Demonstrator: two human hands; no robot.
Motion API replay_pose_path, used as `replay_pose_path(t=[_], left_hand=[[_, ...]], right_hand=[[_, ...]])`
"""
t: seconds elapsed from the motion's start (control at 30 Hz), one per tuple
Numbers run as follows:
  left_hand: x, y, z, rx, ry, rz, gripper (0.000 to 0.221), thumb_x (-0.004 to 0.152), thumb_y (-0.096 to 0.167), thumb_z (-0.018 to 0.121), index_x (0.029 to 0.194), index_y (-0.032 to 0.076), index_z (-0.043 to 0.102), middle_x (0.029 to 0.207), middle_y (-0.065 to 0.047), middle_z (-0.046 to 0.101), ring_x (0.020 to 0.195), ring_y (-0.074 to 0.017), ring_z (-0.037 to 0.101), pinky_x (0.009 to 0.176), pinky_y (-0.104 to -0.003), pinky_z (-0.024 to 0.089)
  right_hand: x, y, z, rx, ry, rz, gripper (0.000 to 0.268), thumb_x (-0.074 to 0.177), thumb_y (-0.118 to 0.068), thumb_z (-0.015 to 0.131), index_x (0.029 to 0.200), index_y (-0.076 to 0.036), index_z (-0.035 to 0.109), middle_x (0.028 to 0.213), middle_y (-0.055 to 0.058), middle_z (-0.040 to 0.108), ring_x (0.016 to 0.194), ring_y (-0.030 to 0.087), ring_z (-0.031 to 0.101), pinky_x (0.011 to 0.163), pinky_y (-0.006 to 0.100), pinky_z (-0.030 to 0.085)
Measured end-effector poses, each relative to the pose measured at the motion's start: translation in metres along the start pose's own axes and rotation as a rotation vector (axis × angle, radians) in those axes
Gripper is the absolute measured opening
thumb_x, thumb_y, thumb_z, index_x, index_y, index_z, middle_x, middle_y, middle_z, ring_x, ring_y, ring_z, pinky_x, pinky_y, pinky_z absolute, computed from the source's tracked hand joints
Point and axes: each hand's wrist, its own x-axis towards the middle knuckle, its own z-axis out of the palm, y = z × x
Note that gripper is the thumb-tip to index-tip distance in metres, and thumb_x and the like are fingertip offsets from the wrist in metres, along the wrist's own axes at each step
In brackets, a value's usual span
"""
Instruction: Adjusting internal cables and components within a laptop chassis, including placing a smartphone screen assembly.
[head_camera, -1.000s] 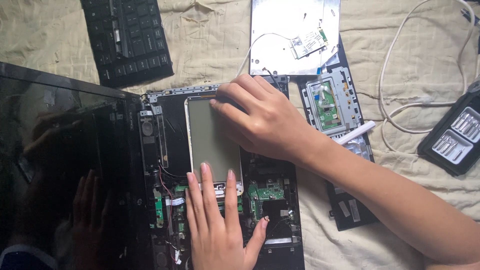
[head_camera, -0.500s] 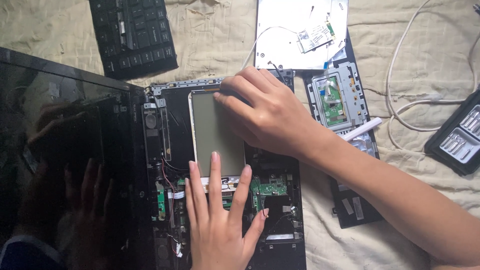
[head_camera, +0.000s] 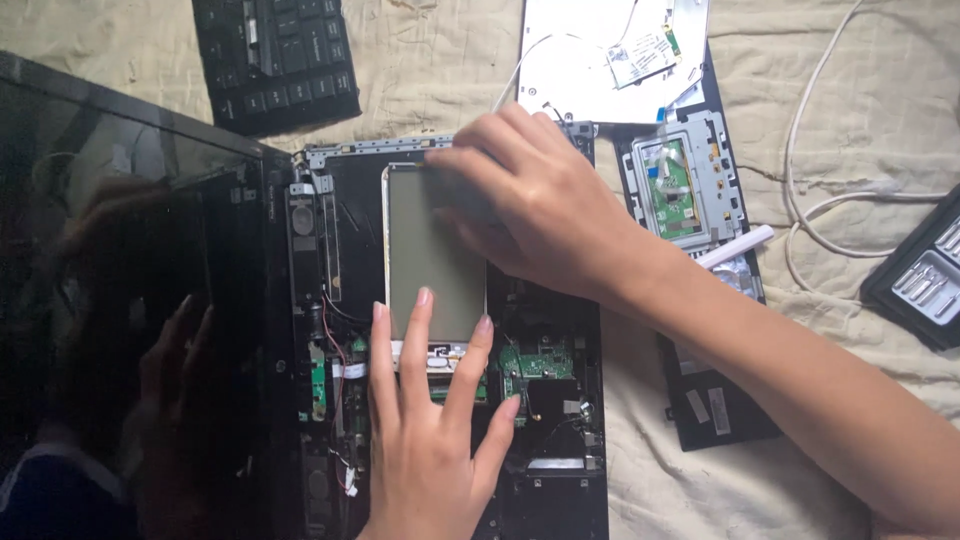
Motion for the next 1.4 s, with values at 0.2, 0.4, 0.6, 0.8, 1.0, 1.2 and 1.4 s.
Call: replay_pose_path(t=[0.2,0.4,0.6,0.8,1.0,1.2,1.4], left_hand=[[0.004,0.008,-0.009,-0.098,-0.013,-0.01,0.062,0.089,0.027,0.072,0.145,0.009,0.054,0.163,-0.03,0.022,0.15,-0.0639,0.013,0.118,-0.069,0.022],[0.005,0.01,-0.015,0.137,-0.025,0.057,0.066,0.086,0.032,0.071,0.146,0.01,0.055,0.161,-0.03,0.028,0.148,-0.0616,0.023,0.112,-0.063,0.037],[0.024,0.016,-0.025,0.255,0.042,0.032,0.046,0.088,0.03,0.07,0.131,0.015,0.069,0.146,-0.022,0.05,0.127,-0.0504,0.05,0.101,-0.057,0.045],[0.042,0.009,-0.021,0.109,0.196,-0.064,0.04,0.086,0.013,0.08,0.123,0.002,0.069,0.126,-0.022,0.048,0.109,-0.0384,0.049,0.091,-0.048,0.046],[0.04,0.015,-0.02,0.167,0.194,-0.136,0.068,0.086,0.013,0.083,0.14,-0.009,0.049,0.124,-0.023,0.04,0.099,-0.0342,0.048,0.09,-0.048,0.045],[0.04,0.016,-0.016,0.223,0.196,-0.175,0.069,0.088,0.015,0.083,0.142,-0.009,0.048,0.118,-0.022,0.041,0.095,-0.0321,0.046,0.084,-0.046,0.046],[0.042,0.012,-0.011,0.244,0.186,-0.073,0.054,0.093,0.018,0.074,0.14,-0.003,0.06,0.137,-0.028,0.045,0.114,-0.0411,0.048,0.098,-0.048,0.045]], right_hand=[[-0.001,-0.005,-0.002,-0.029,-0.028,0.05,0.046,0.088,-0.02,0.085,0.124,0.0,0.066,0.116,0.014,0.057,0.104,0.03,0.052,0.091,0.041,0.041],[-0.005,-0.005,-0.003,0.059,-0.03,0.07,0.044,0.081,-0.011,0.087,0.119,-0.001,0.067,0.115,0.013,0.057,0.103,0.032,0.05,0.092,0.043,0.043],[-0.003,-0.002,0.003,-0.015,-0.04,0.135,0.048,0.079,-0.02,0.088,0.12,-0.003,0.07,0.113,0.01,0.058,0.102,0.029,0.048,0.089,0.041,0.037],[0.001,0.003,0.009,0.039,-0.103,0.204,0.053,0.075,-0.023,0.09,0.117,0.0,0.069,0.11,0.016,0.054,0.103,0.033,0.045,0.091,0.044,0.038],[0.006,0.005,0.012,0.053,-0.118,0.255,0.055,0.07,-0.024,0.091,0.113,-0.005,0.063,0.104,0.017,0.054,0.098,0.034,0.047,0.087,0.045,0.035],[0.007,0.009,0.013,0.061,-0.122,0.233,0.05,0.067,-0.026,0.095,0.104,-0.006,0.067,0.104,0.015,0.057,0.1,0.033,0.05,0.089,0.046,0.037],[0.005,0.012,0.008,0.038,-0.1,0.187,0.046,0.069,-0.024,0.095,0.105,-0.007,0.073,0.104,0.012,0.053,0.098,0.031,0.048,0.087,0.044,0.039]])
